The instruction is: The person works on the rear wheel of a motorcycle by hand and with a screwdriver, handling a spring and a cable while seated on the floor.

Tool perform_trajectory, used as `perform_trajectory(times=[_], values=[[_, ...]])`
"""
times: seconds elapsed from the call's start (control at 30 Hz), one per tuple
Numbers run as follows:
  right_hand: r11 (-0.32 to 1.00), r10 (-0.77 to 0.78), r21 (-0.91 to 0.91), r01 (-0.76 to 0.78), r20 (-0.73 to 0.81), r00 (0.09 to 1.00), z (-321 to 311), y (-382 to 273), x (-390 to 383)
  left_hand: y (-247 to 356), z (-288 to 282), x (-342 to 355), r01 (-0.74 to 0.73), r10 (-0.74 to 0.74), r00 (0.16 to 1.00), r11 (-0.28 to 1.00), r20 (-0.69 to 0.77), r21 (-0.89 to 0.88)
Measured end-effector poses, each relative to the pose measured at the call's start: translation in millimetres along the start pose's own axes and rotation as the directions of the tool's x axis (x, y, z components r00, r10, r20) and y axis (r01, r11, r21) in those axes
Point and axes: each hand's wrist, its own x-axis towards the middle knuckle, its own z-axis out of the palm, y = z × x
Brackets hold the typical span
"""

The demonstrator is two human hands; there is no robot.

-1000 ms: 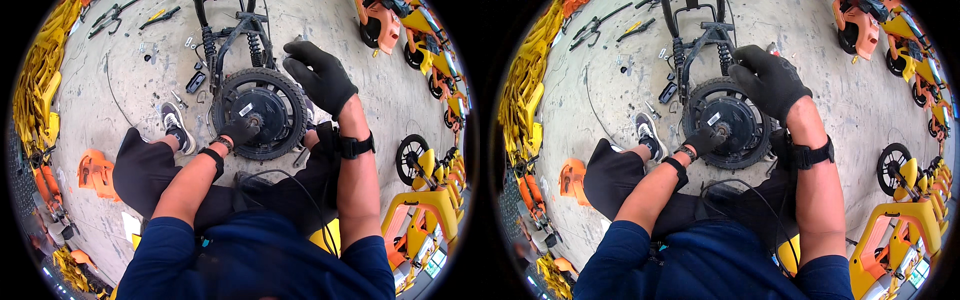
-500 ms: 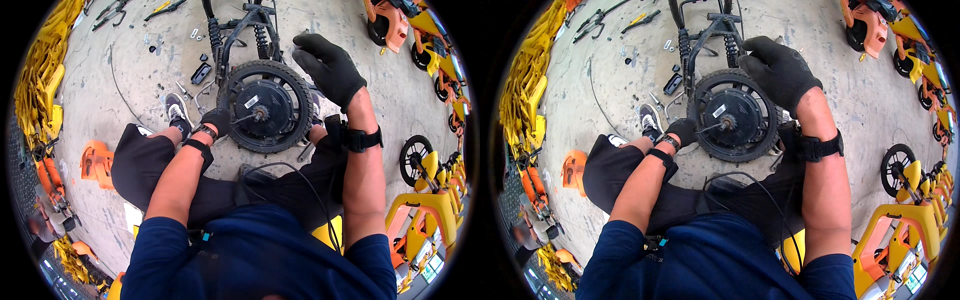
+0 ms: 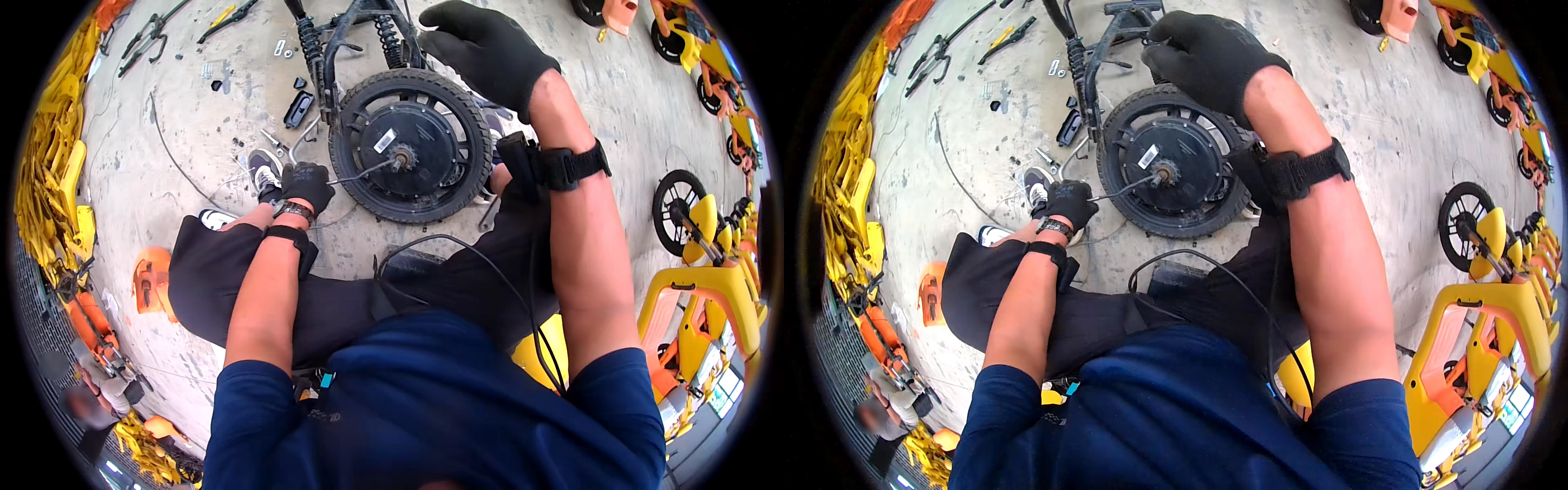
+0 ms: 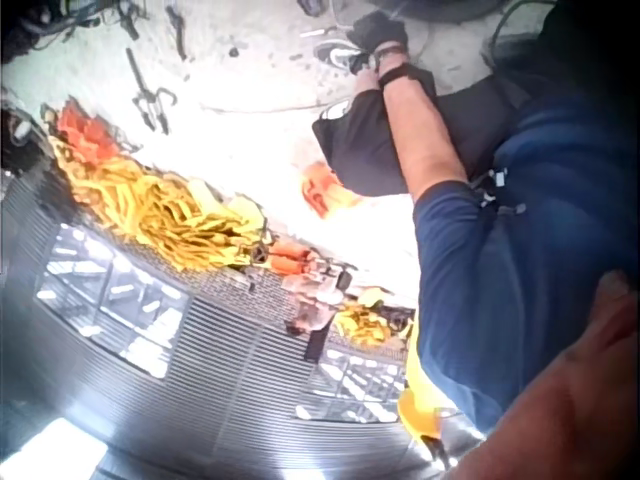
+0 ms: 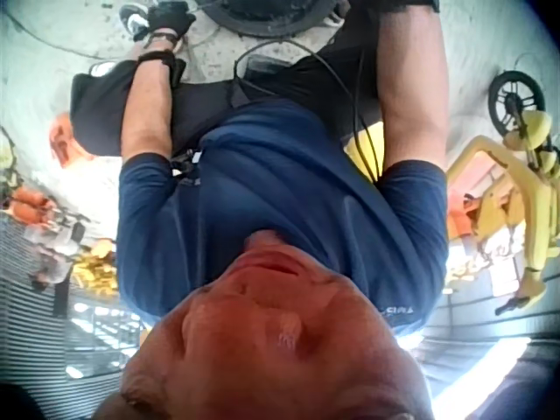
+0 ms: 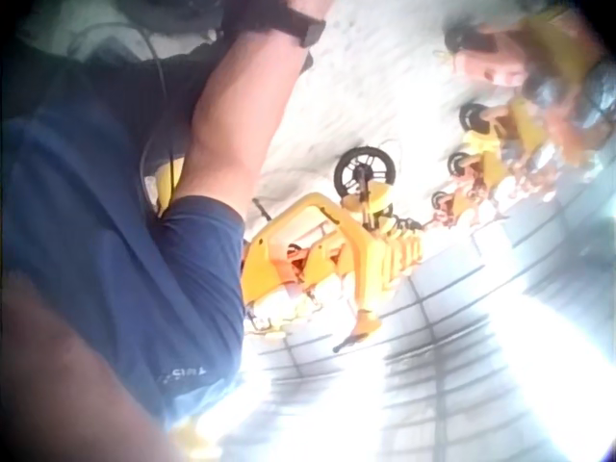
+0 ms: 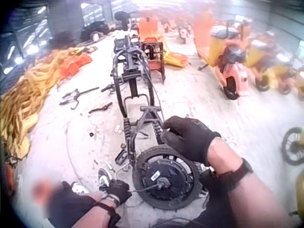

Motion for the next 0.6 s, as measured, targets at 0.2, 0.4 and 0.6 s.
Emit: perform_trajectory(times=[0.2, 0.4, 0.6], values=[[0.996, 0.089, -0.012, -0.089, 0.005, 0.996, -12.2, -17.3, -4.4, -2.5, -18.0, -4.0, -0.063, 0.063, 0.998, 0.998, 0.001, 0.001], [0.999, 0.042, 0.012, -0.042, 0.011, 0.999, -14.7, -21.4, -5.4, 9.3, -51.6, -11.9, -0.007, 0.033, 0.995, 0.965, 0.096, -0.263], [0.997, 0.073, 0.01, -0.074, 0.041, 0.996, -11.7, -26.1, -5.3, 29.8, -63.9, -18.0, -0.103, 0.144, 0.988, 0.899, 0.064, -0.425]])
